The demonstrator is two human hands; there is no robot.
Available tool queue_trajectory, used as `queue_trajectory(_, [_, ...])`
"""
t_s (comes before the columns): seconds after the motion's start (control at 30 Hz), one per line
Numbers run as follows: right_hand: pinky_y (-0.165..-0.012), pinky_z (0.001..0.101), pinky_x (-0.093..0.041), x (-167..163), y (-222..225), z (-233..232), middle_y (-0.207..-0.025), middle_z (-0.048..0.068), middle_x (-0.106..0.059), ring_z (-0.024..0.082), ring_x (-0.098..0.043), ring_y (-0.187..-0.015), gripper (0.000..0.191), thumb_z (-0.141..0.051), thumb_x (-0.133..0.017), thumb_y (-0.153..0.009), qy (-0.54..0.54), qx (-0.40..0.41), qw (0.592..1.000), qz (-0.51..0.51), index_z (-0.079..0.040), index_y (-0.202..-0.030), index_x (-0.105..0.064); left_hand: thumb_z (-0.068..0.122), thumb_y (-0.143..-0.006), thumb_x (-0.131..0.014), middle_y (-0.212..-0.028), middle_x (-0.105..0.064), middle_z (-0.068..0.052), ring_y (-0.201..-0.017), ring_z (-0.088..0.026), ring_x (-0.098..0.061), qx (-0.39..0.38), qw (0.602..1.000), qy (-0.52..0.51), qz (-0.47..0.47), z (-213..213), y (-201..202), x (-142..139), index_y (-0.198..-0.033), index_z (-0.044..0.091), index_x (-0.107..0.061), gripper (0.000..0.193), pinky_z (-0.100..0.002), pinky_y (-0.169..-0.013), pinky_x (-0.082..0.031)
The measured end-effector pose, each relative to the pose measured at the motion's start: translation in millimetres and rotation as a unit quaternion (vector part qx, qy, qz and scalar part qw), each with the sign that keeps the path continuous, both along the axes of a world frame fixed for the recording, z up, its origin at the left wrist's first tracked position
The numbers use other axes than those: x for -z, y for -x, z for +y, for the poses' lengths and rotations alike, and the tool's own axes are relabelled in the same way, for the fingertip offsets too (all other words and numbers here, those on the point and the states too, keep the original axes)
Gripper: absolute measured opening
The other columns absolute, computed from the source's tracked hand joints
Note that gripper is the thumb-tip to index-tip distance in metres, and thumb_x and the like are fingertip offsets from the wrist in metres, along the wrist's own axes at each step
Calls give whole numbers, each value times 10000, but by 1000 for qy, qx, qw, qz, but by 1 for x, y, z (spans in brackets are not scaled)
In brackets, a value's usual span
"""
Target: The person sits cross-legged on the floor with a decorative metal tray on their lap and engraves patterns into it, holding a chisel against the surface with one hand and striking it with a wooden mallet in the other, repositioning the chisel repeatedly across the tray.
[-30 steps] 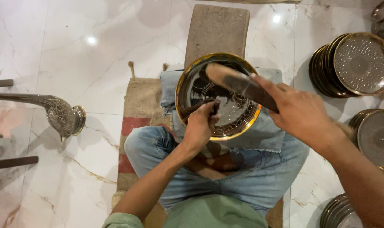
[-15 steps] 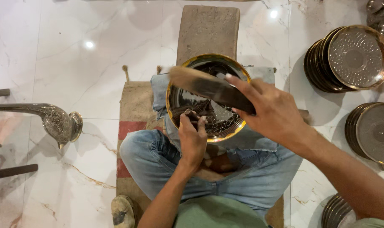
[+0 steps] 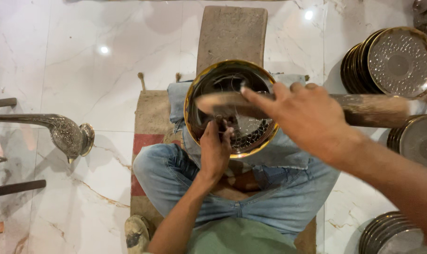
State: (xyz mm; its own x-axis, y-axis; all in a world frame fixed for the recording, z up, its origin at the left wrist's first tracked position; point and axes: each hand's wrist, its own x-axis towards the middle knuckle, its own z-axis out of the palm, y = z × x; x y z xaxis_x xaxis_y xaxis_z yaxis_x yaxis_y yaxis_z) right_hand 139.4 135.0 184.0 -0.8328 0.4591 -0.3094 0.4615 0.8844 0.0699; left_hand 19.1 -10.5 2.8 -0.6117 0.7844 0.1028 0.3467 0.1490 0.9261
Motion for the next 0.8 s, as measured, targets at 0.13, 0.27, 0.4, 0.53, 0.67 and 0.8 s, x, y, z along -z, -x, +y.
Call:
queue_trajectory(0.13, [-624,440,-606,9,-29,5,-947,107,-650,292,-727,-737,809,-81,-621,-876,-60,-18,998,-18,-376,-1566,-318,44,-957,-648,-929,-717,-161,-811,-303,-741,86,995,52,-5,3,11,-10,-1066,-6,-619,123,-392,-715,-564])
queue_trajectory(0.27, [-677,492,-582,36,-55,9,-1047,122,-708,354,-725,-843,828,-166,-702,-829,54,99,982,152,-313,-1557,-337,-1,-886,-682,-1047,-698,-235,-973,-427,-679,187,979,-3,79,13,23,-11,-1176,-42,-637,297,-441,-817,-528])
queue_trajectory(0.4, [-720,476,-602,70,-93,-5,-1006,178,-715,373,-738,-853,860,-209,-713,-859,109,276,949,105,-317,-1604,-296,19,-862,-679,-1062,-693,-222,-982,-404,-694,306,950,28,47,25,33,-9,-1228,-15,-652,368,-446,-829,-545])
queue_trajectory(0.53, [-711,460,-628,112,-124,-31,-1220,95,-696,351,-777,-769,815,-373,-764,-862,132,369,914,106,-374,-1559,-342,121,-909,-731,-991,-694,-203,-950,-422,-670,411,904,47,108,44,41,-7,-1185,-2,-663,309,-489,-832,-525])
queue_trajectory(0.67, [-836,494,-590,155,-146,-72,-1131,171,-716,398,-737,-977,774,-281,-789,-844,128,380,865,303,-252,-1535,-441,114,-855,-717,-994,-700,-193,-939,-420,-677,506,857,-20,98,54,48,-5,-1204,17,-660,367,-487,-824,-529])
queue_trajectory(0.8, [-800,492,-588,176,-154,-107,-1215,173,-712,377,-740,-934,819,-212,-785,-830,104,408,870,256,-227,-1558,-410,136,-858,-752,-972,-717,-183,-923,-394,-702,582,802,40,125,66,47,-4,-1091,36,-682,264,-469,-809,-543])
